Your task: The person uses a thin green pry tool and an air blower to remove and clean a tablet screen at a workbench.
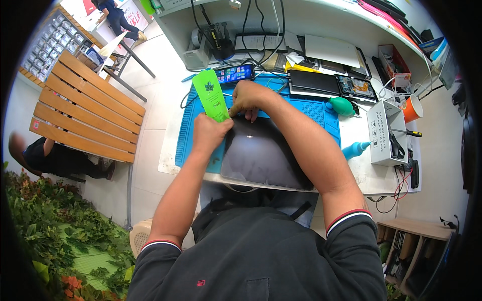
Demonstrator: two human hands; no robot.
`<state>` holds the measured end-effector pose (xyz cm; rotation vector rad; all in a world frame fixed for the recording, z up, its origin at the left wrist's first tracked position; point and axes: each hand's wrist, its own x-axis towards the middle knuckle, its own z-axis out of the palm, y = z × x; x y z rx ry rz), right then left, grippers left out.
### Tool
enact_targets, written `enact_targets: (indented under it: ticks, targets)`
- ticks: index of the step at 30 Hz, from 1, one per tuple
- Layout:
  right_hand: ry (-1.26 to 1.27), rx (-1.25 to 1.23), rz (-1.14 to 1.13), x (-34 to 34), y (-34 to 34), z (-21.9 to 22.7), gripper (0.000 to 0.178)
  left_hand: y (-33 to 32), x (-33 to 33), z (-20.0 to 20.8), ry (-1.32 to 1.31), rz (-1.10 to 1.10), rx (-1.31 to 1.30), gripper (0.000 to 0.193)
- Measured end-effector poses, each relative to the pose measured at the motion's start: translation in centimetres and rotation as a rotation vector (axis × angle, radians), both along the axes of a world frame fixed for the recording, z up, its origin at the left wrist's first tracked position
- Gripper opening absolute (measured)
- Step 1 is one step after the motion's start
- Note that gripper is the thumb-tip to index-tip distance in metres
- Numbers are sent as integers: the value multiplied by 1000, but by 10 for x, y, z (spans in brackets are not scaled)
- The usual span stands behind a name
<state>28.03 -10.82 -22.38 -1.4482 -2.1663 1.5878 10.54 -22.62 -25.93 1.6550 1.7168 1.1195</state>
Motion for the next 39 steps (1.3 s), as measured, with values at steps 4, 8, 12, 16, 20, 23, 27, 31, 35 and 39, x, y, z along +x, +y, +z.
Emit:
enact_targets:
  ticks: [4, 8, 12, 16, 20, 23, 27, 31, 35, 39]
  targets:
    - [3, 7, 10, 0, 0, 1, 34, 4, -5, -2, -6, -20, -22, 32]
    - [15, 15, 15, 0, -1, 0, 35, 7, -9, -8, -38, -21, -52, 33]
    - [9, 16, 11, 1, -1, 1, 35, 11, -14, -10, -17, -36, -68, 34]
    - [8, 21, 9, 2, -2, 2, 35, 12, -14, -9, -49, -28, -126, 34]
    - [14, 34, 14, 2, -2, 0, 35, 15, -19, -8, -146, -40, -191, 30]
    - [23, 41, 7, 4, -2, -2, 33, 13, -16, 6, -240, -46, -327, 24]
    - [-2, 111, -3, 2, -8, -1, 31, 14, -16, 12, -214, -42, -367, 20]
    - [-7, 185, -13, 2, -17, 1, 29, 13, -18, 15, -208, -62, -378, 20]
    - [-6, 254, -9, 4, -22, -1, 28, 14, -19, 15, -188, -81, -390, 19]
    - [-81, 648, 17, 3, -36, -14, 35, 18, -22, 17, -208, -112, -434, 17]
